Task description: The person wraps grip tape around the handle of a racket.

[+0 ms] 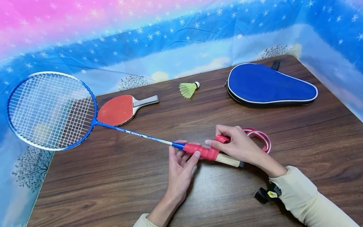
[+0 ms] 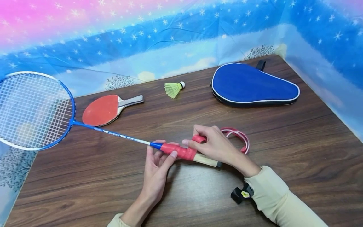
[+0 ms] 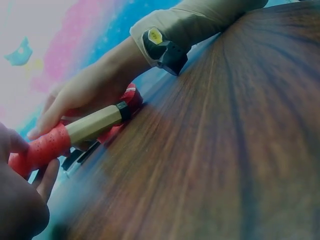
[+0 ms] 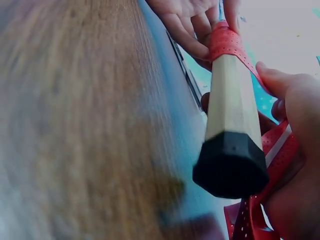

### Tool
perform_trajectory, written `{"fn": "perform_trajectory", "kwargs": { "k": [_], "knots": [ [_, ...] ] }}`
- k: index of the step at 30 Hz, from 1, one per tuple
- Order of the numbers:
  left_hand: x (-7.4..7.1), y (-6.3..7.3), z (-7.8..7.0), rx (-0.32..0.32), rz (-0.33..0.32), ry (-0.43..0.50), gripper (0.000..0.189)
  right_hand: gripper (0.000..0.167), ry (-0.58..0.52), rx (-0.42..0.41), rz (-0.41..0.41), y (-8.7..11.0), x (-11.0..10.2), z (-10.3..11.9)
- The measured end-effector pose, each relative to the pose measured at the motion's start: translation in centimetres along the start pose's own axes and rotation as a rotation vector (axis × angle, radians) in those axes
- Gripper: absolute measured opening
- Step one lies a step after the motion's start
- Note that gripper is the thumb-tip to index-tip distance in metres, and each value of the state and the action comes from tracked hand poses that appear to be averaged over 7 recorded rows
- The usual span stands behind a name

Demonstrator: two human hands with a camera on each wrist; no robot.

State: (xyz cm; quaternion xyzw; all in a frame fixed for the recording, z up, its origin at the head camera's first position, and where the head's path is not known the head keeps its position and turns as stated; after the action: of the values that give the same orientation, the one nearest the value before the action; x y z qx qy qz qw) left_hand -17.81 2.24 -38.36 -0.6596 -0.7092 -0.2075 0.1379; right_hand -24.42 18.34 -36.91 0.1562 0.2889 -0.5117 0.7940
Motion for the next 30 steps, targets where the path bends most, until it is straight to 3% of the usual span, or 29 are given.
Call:
{"fn": "perform_trajectory", "kwargs": {
  "k": [5, 10, 12, 19, 26, 30],
  "knots": [
    [0.3, 0.0, 0.0, 0.002, 0.043, 0.031, 0.049, 0.043, 0.0, 0.029, 0.027, 0.1, 0.5, -0.3],
    [0.3, 0.1, 0.1, -0.015, 0.059, 0.043, 0.049, 0.046, -0.17, 0.121, 0.139, 0.4, 2.0, -0.9],
    [0.3, 0.1, 0.2, -0.022, 0.058, 0.046, 0.048, 0.045, -0.175, 0.13, 0.147, 0.4, 2.1, -0.8],
    [0.1, 0.2, 0.4, -0.053, 0.034, 0.062, 0.047, 0.041, -0.037, 0.041, 0.041, 0.0, 1.0, -0.1],
    [0.8, -0.1, 0.0, 0.007, 0.089, 0.136, 0.049, 0.039, 0.003, -0.068, -0.061, 0.0, -0.1, 1.0],
    [0.5, -0.2, 0.3, -0.025, 0.053, 0.164, 0.058, 0.039, 0.082, -0.148, -0.117, 0.2, -0.7, 1.9]
  ]
}}
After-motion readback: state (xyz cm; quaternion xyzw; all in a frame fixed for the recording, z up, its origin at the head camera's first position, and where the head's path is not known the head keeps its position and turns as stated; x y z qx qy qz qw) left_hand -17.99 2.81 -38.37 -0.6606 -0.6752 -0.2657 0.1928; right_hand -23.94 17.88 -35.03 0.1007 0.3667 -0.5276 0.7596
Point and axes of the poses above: each hand's wrist, its own y-axis away from the middle knuckle, its own x-axis out of the palm, z = x × y, the point moved 10 cm from there along -y, towards the middle knuckle, and after that the axes turned 10 degrees about y, right-handed, at the moved point
